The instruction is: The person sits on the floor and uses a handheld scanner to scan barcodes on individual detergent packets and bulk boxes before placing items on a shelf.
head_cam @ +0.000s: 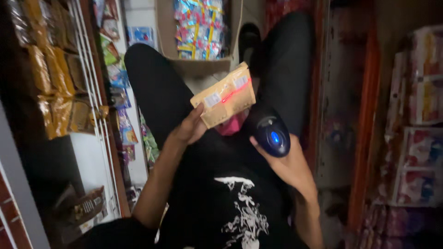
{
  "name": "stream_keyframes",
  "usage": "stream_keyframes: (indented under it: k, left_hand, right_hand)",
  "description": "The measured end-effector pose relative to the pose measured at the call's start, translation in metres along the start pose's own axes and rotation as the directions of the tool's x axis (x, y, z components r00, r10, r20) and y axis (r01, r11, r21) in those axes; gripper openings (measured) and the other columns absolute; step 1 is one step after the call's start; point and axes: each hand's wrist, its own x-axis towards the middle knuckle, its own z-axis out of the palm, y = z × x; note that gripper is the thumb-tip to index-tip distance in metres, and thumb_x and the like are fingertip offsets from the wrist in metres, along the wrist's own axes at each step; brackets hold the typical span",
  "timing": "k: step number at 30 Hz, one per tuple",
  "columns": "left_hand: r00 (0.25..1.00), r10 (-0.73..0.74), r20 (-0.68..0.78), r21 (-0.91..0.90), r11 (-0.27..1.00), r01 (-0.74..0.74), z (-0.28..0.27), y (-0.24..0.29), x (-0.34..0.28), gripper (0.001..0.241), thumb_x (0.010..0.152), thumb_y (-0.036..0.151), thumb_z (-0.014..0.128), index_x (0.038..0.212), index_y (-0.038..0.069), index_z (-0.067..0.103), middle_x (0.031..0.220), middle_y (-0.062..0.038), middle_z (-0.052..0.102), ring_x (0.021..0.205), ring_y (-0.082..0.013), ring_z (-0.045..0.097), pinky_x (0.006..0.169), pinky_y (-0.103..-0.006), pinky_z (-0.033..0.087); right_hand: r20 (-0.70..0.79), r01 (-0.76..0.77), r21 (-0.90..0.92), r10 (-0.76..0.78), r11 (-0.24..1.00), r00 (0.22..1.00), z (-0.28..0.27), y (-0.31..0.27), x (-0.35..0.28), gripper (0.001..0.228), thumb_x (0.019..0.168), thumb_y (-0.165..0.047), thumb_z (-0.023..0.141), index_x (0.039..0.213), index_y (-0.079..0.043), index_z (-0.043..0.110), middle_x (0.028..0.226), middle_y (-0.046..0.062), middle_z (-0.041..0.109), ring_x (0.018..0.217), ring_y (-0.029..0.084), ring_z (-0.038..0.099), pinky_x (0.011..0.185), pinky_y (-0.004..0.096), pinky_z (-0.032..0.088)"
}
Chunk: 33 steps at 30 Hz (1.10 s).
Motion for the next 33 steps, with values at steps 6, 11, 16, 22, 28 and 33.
stream_keyframes:
  k: [6,11,16,22,28,33]
  left_hand:
    - [1.000,-0.009,-0.013,0.056,0.998,0.010,0.004,-0.007,0.003,0.083,0.101,0.051,0.055,0.161,0.005,0.023,0.162,-0.015,0.039,0.151,-0.0280,0.038,0.127,-0.0476,0.027]
    - [0.998,-0.038,0.041,0.094,0.995,0.034,0.007,-0.010,0.010,0.081,0.107,0.055,0.046,0.161,-0.002,0.028,0.162,-0.018,0.041,0.152,-0.0301,0.038,0.128,-0.0446,0.027]
    - [0.993,-0.080,0.081,0.033,0.996,0.078,-0.002,-0.013,0.006,0.092,0.100,0.063,0.053,0.161,0.000,0.026,0.163,-0.018,0.038,0.152,-0.0314,0.037,0.128,-0.0490,0.025]
    - [0.961,0.216,0.172,-0.225,0.959,-0.175,0.041,0.039,-0.014,0.131,0.074,0.086,0.066,0.168,0.008,0.019,0.173,-0.022,0.022,0.159,-0.0417,0.025,0.130,-0.0634,0.024]
    - [0.942,0.072,0.327,-0.225,0.974,0.004,0.113,0.071,0.011,0.122,0.078,0.075,0.071,0.164,0.018,0.007,0.169,-0.032,0.012,0.149,-0.0603,0.025,0.123,-0.0698,0.027]
    - [0.944,0.056,0.324,-0.077,0.997,-0.033,0.123,0.070,0.023,0.118,0.084,0.067,0.073,0.167,0.014,0.007,0.170,-0.033,0.013,0.153,-0.0570,0.024,0.129,-0.0620,0.023]
  right_hand:
    - [-0.004,-0.157,0.022,0.157,0.987,0.988,0.005,-0.003,-0.004,0.027,0.086,-0.021,0.082,0.077,-0.001,0.066,0.063,0.001,0.062,0.058,0.007,0.051,0.054,0.030,0.045]
    - [0.146,-0.082,0.099,0.067,0.992,0.987,0.027,0.002,-0.007,0.026,0.084,-0.022,0.083,0.079,-0.003,0.067,0.064,-0.002,0.064,0.058,0.007,0.053,0.054,0.028,0.047]
    - [-0.234,-0.310,-0.039,0.293,0.950,0.927,0.037,0.024,-0.014,0.051,0.077,-0.033,0.093,0.094,0.000,0.058,0.083,0.001,0.065,0.070,0.011,0.062,0.062,0.028,0.054]
    - [-0.324,-0.376,0.229,0.434,0.898,0.840,-0.009,0.031,-0.010,0.053,0.080,-0.041,0.087,0.102,0.004,0.070,0.091,0.012,0.069,0.077,0.020,0.064,0.068,0.034,0.051]
    - [-0.032,-0.331,-0.030,0.331,0.943,0.943,-0.002,0.000,-0.028,0.025,0.077,-0.026,0.086,0.080,-0.005,0.074,0.067,0.002,0.072,0.059,0.010,0.065,0.056,0.029,0.052]
    - [0.006,-0.153,0.089,0.153,0.984,0.988,0.022,-0.005,-0.028,0.026,0.085,-0.022,0.083,0.079,-0.001,0.069,0.064,0.004,0.067,0.060,0.007,0.056,0.054,0.030,0.048]
